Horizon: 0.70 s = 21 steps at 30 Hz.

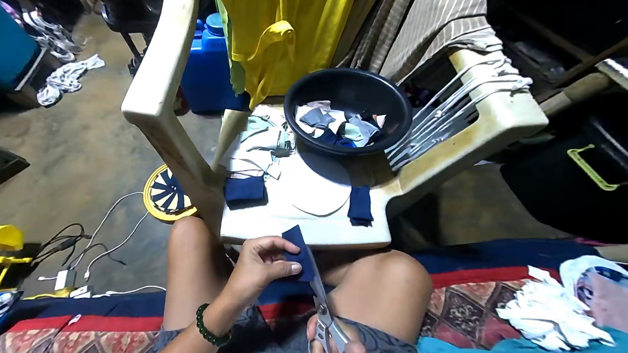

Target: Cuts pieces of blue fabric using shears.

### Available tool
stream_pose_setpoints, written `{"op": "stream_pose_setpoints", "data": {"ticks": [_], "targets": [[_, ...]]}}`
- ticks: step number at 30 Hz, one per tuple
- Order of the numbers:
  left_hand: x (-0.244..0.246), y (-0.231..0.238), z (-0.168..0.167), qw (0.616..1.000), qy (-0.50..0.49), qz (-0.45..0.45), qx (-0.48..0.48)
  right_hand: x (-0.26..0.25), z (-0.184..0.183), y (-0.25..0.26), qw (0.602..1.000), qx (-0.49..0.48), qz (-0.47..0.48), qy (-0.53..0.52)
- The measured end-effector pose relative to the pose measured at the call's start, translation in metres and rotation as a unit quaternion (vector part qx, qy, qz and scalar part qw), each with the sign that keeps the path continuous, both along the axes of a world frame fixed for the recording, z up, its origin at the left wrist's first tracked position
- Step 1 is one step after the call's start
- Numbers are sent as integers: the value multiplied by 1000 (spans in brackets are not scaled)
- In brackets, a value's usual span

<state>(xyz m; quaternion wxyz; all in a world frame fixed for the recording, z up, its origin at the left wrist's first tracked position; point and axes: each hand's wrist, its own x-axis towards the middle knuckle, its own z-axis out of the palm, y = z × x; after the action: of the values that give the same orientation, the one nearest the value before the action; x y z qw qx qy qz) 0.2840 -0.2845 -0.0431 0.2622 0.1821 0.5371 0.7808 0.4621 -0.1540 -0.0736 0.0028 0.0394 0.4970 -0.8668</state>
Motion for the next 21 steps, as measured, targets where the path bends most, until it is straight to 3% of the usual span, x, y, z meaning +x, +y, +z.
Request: {"op": "stream_pose_setpoints", "data": {"ticks": [4,11,17,21], "targets": [[1,5,-2,999,24,39,8,3,-4,1,1000,-3,13,11],[17,7,-2,999,32,29,8,-9,-15,5,991,-60,74,96],[18,7,4,998,-12,59,-9,-14,-8,4,990,-97,67,80],[15,8,3,999,8,51,-9,-9,1,-1,997,-68,8,29]]}}
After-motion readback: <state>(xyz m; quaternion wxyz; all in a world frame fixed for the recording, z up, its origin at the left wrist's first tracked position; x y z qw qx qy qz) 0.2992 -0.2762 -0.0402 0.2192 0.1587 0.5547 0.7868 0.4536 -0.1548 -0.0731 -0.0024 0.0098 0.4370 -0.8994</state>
